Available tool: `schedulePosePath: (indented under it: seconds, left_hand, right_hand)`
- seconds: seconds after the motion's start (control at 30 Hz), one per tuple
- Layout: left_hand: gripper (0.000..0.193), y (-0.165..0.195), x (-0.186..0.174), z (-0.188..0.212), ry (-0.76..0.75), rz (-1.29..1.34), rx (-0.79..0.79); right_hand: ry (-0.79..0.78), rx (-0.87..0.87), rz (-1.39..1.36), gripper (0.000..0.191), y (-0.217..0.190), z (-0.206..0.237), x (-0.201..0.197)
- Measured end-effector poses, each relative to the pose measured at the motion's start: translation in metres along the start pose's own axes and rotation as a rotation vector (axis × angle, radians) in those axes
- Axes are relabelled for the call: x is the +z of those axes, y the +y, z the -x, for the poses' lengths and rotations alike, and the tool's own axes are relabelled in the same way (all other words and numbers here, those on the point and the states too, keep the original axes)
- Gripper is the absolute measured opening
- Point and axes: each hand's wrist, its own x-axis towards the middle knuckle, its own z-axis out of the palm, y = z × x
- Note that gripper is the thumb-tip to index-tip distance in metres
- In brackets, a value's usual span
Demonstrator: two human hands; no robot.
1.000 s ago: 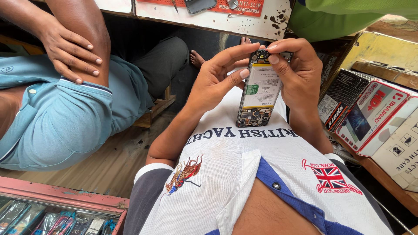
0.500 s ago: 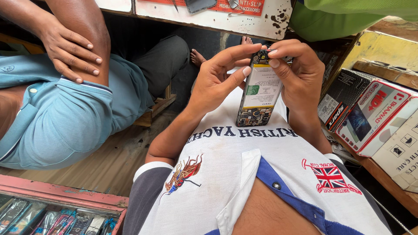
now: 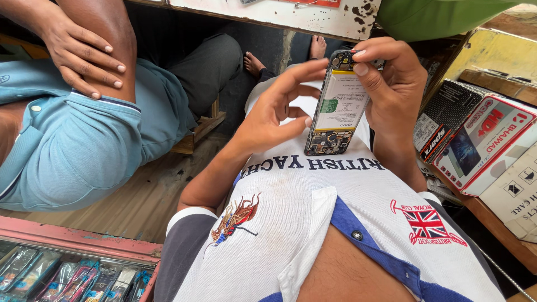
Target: The person uses a heat gun on a small electronic component, then attaches it to a disassembled smartphone. They use a metal spudger to adjust internal parts and a toothbrush to clean the phone's exterior.
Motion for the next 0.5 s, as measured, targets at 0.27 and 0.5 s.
schedulePosePath:
  seconds: [0.27,0.5]
  left_hand:
    - [0.074,-0.006,0.007,-0.001,-0.024,0.022,-0.059]
    - [0.067,-0.012,0.006,-0.010,0.006,0.035,-0.060]
  right_hand:
    - [-0.012,-0.013,0.007,0.008,0.001,-0.005,-0.008]
    - [-0.006,-0.009,0.004,0.009,0.000,-0.007,-0.011]
